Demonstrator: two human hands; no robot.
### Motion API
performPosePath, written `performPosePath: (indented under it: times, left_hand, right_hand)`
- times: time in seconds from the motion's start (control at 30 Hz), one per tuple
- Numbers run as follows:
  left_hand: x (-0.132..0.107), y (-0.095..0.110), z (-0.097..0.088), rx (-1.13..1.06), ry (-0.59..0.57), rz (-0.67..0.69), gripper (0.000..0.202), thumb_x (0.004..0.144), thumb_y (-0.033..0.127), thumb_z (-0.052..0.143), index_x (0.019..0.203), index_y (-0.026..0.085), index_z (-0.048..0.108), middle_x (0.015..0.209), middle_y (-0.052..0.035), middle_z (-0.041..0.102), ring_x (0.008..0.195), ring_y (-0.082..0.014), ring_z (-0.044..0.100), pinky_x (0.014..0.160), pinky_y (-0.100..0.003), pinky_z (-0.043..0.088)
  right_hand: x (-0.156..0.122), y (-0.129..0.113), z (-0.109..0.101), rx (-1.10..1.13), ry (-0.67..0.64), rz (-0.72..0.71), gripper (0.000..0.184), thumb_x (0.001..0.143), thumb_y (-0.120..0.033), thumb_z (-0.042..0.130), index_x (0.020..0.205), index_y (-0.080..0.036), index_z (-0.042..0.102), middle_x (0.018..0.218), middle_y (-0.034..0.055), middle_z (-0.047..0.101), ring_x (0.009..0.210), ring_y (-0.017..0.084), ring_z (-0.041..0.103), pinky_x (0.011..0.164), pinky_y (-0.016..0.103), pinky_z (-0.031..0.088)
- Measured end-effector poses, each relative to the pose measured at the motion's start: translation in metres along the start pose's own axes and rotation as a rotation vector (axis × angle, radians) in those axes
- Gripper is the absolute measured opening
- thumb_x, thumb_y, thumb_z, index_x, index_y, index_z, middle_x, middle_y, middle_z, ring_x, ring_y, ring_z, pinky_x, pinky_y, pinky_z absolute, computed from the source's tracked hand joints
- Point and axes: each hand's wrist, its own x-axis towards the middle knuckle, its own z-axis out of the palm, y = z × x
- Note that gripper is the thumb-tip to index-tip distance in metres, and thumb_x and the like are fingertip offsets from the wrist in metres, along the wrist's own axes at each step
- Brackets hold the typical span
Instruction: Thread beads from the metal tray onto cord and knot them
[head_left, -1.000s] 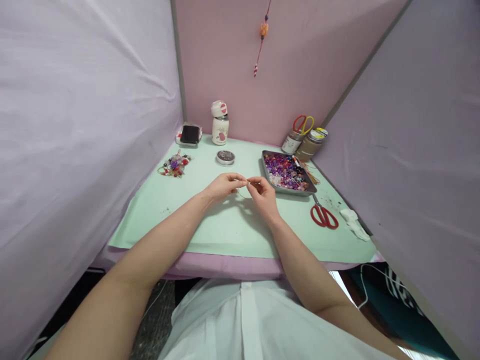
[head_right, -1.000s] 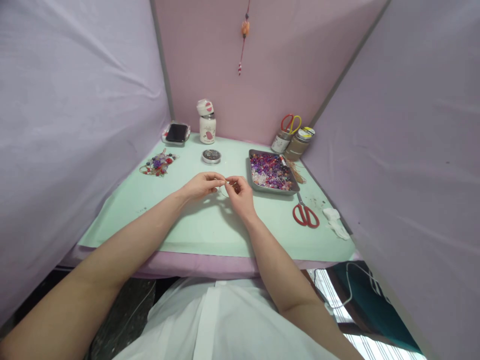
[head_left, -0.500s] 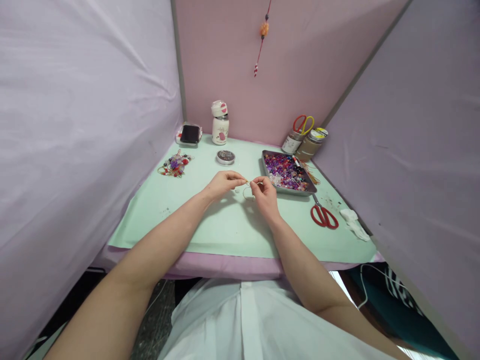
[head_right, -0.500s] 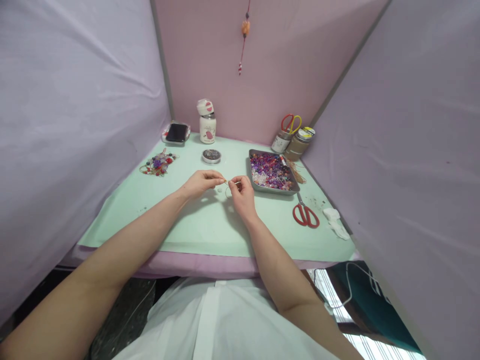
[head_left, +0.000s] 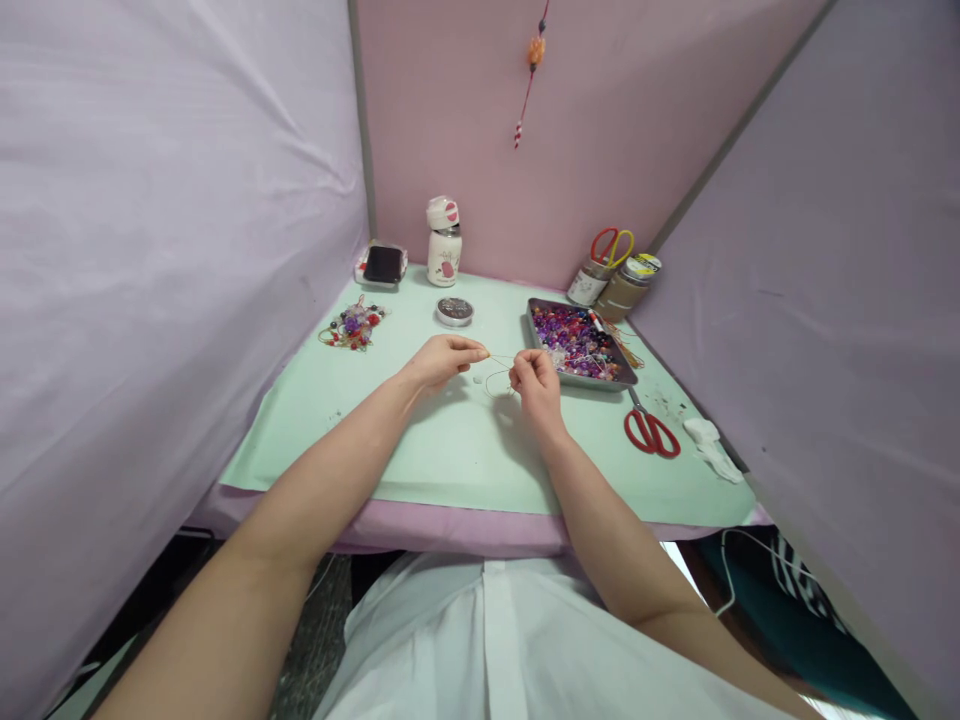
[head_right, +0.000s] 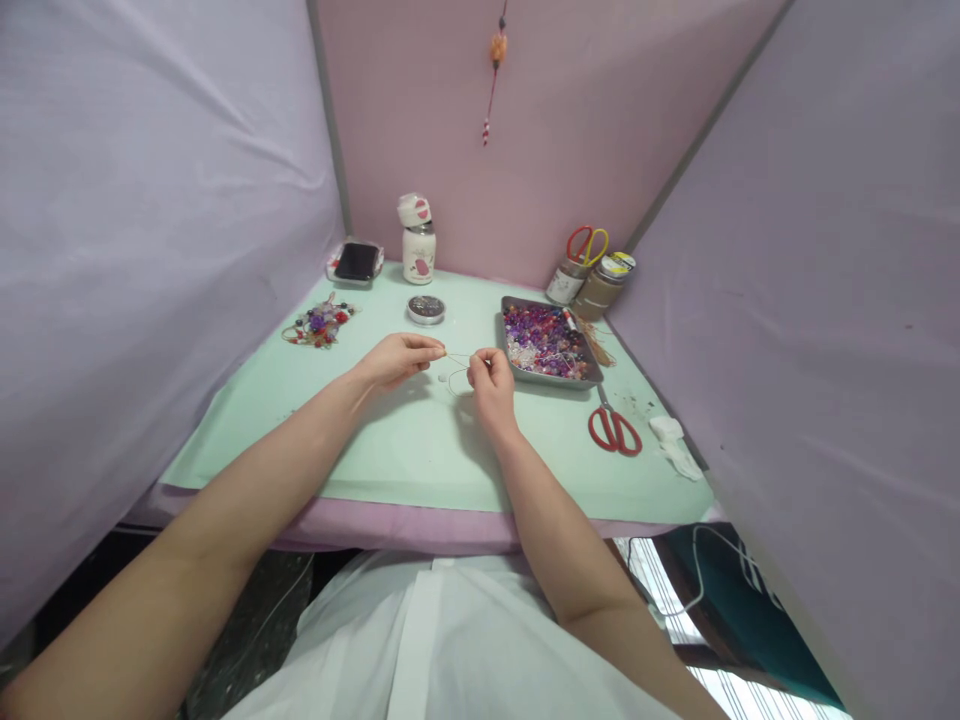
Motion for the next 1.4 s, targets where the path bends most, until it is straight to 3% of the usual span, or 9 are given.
performPosePath:
  times: [0.13, 0.3, 0.47, 0.57, 0.73, 0.97, 1.23, 1.4]
  left_hand:
    - [0.002, -0.003, -0.003, 0.012, -0.027, -0.003, 0.029, 0.053, 0.033, 0.081, 0.072, 0.014, 0.071, 0.064, -0.0011, 0.060, 0.058, -0.0082, 0.042, 0.059, -0.026, 0.032]
    - [0.000, -0.003, -0.004, -0.043, -0.073, -0.051, 0.025, 0.055, 0.030, 0.082, 0.071, 0.013, 0.071, 0.071, -0.0026, 0.065, 0.063, -0.0078, 0.049, 0.066, -0.026, 0.038]
    - [-0.004, 0.001, -0.004, -0.115, -0.204, -0.159, 0.025, 0.068, 0.035, 0.076, 0.077, 0.012, 0.072, 0.087, -0.0110, 0.070, 0.074, -0.0120, 0.058, 0.075, -0.029, 0.045]
    - [-0.005, 0.003, -0.004, -0.140, -0.224, -0.179, 0.029, 0.076, 0.039, 0.069, 0.082, 0.011, 0.072, 0.090, -0.0138, 0.070, 0.073, -0.0120, 0.059, 0.075, -0.030, 0.047]
    - [-0.007, 0.003, -0.001, -0.062, -0.208, -0.162, 0.033, 0.073, 0.044, 0.070, 0.079, 0.011, 0.071, 0.089, -0.0131, 0.070, 0.071, -0.0114, 0.057, 0.069, -0.028, 0.046]
    - [-0.003, -0.004, 0.002, 0.134, -0.102, -0.014, 0.022, 0.061, 0.033, 0.077, 0.069, 0.013, 0.070, 0.074, -0.0064, 0.067, 0.058, -0.0079, 0.046, 0.054, -0.025, 0.035]
    - [-0.002, -0.001, 0.000, 0.022, -0.022, -0.071, 0.017, 0.064, 0.028, 0.075, 0.070, 0.014, 0.070, 0.066, -0.0045, 0.061, 0.053, -0.0064, 0.044, 0.047, -0.023, 0.030]
    - [0.001, -0.003, 0.002, -0.115, 0.033, -0.078, 0.011, 0.060, 0.020, 0.074, 0.063, 0.013, 0.066, 0.063, -0.0028, 0.058, 0.051, -0.0051, 0.040, 0.045, -0.021, 0.027]
  right_hand:
    - [0.002, 0.003, 0.001, 0.112, -0.005, 0.078, 0.015, 0.079, -0.034, 0.056, 0.077, -0.023, 0.047, 0.057, -0.0064, 0.043, 0.051, 0.008, 0.036, 0.051, 0.023, 0.028]
    - [0.005, 0.000, 0.000, 0.186, -0.044, 0.194, 0.021, 0.074, -0.036, 0.061, 0.074, -0.023, 0.046, 0.055, -0.0072, 0.040, 0.049, 0.008, 0.034, 0.048, 0.022, 0.026]
    - [0.006, -0.007, -0.002, 0.210, -0.085, 0.319, 0.022, 0.067, -0.034, 0.064, 0.071, -0.022, 0.045, 0.055, -0.0070, 0.039, 0.049, 0.007, 0.033, 0.045, 0.021, 0.022]
    - [0.007, -0.007, -0.002, 0.199, -0.072, 0.337, 0.023, 0.065, -0.034, 0.064, 0.071, -0.022, 0.045, 0.056, -0.0068, 0.039, 0.049, 0.007, 0.033, 0.045, 0.021, 0.022]
    - [0.007, -0.005, -0.003, 0.182, -0.059, 0.317, 0.025, 0.065, -0.036, 0.064, 0.071, -0.022, 0.044, 0.060, -0.0061, 0.042, 0.049, 0.007, 0.034, 0.044, 0.021, 0.022]
    - [0.006, -0.005, -0.002, 0.210, -0.073, 0.324, 0.022, 0.067, -0.033, 0.063, 0.072, -0.021, 0.045, 0.057, -0.0070, 0.039, 0.048, 0.007, 0.034, 0.044, 0.021, 0.022]
    - [0.002, 0.001, -0.001, -0.050, -0.040, 0.221, 0.028, 0.071, -0.038, 0.062, 0.085, -0.024, 0.042, 0.062, -0.0086, 0.040, 0.048, 0.007, 0.036, 0.047, 0.022, 0.028]
    - [-0.001, 0.007, 0.001, -0.241, -0.016, 0.044, 0.029, 0.070, -0.032, 0.063, 0.083, -0.024, 0.038, 0.070, -0.0070, 0.041, 0.052, 0.008, 0.040, 0.052, 0.023, 0.033]
